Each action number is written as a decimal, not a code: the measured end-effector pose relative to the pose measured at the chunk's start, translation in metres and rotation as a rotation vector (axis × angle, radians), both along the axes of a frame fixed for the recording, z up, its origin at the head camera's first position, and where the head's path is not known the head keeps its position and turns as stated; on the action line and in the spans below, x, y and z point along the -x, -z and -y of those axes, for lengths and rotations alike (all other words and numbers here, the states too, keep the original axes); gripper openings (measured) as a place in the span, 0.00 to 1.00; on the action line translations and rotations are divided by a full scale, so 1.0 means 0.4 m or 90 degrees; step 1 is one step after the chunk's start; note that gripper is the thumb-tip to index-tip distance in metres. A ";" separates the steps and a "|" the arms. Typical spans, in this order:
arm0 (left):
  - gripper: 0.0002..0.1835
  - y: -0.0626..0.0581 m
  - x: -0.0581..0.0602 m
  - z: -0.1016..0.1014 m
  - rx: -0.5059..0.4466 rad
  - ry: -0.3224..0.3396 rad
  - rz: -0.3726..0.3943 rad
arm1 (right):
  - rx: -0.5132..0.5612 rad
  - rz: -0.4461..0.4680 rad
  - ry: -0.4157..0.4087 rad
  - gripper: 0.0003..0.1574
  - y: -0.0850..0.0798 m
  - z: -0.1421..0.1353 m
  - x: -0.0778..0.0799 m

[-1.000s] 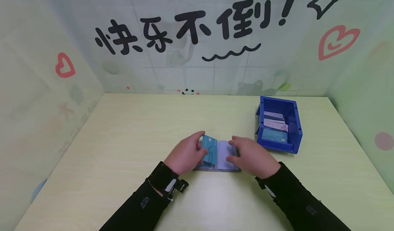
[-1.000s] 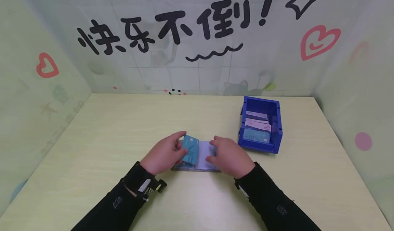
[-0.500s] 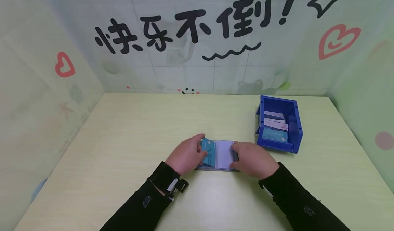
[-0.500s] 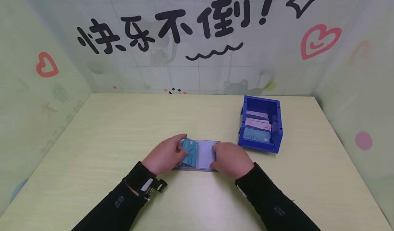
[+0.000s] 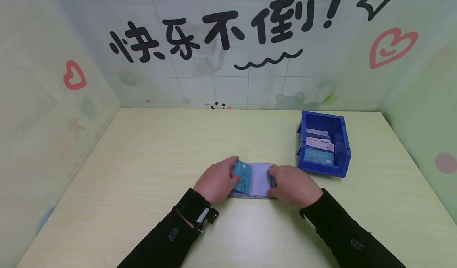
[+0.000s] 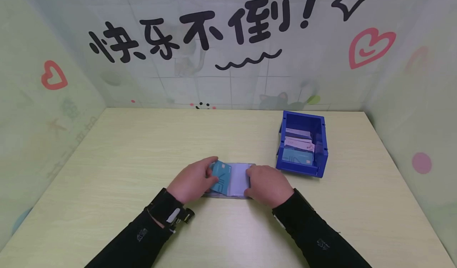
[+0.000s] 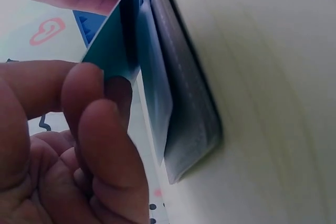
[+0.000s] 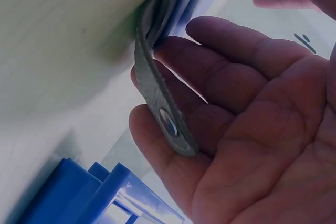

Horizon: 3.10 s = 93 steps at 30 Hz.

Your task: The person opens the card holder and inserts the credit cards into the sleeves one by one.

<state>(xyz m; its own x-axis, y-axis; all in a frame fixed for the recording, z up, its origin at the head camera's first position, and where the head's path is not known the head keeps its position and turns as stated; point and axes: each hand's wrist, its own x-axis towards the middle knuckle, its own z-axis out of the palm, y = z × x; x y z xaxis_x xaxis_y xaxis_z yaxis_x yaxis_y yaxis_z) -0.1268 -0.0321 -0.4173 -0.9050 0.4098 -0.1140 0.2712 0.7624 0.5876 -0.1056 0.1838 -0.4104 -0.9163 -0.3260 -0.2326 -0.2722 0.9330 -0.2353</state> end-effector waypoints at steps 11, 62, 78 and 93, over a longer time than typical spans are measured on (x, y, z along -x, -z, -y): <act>0.33 0.015 0.000 -0.014 0.014 -0.004 -0.001 | -0.007 -0.011 -0.002 0.36 0.002 0.001 -0.001; 0.29 0.019 -0.016 -0.059 0.017 0.051 -0.019 | 0.022 0.006 0.023 0.54 0.005 0.003 -0.006; 0.26 0.015 -0.020 -0.070 0.026 0.094 -0.045 | 0.020 -0.016 0.013 0.53 0.007 0.002 -0.006; 0.27 0.018 -0.023 -0.075 0.060 0.098 -0.055 | 0.041 -0.012 0.013 0.53 0.004 0.000 -0.007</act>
<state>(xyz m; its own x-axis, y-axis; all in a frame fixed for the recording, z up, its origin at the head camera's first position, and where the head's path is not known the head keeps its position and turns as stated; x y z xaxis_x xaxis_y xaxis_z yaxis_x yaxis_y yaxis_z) -0.1177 -0.0023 -0.4247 -0.8405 0.5354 -0.0829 0.4355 0.7587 0.4844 -0.1030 0.1838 -0.4120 -0.9270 -0.3201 -0.1953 -0.2573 0.9219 -0.2896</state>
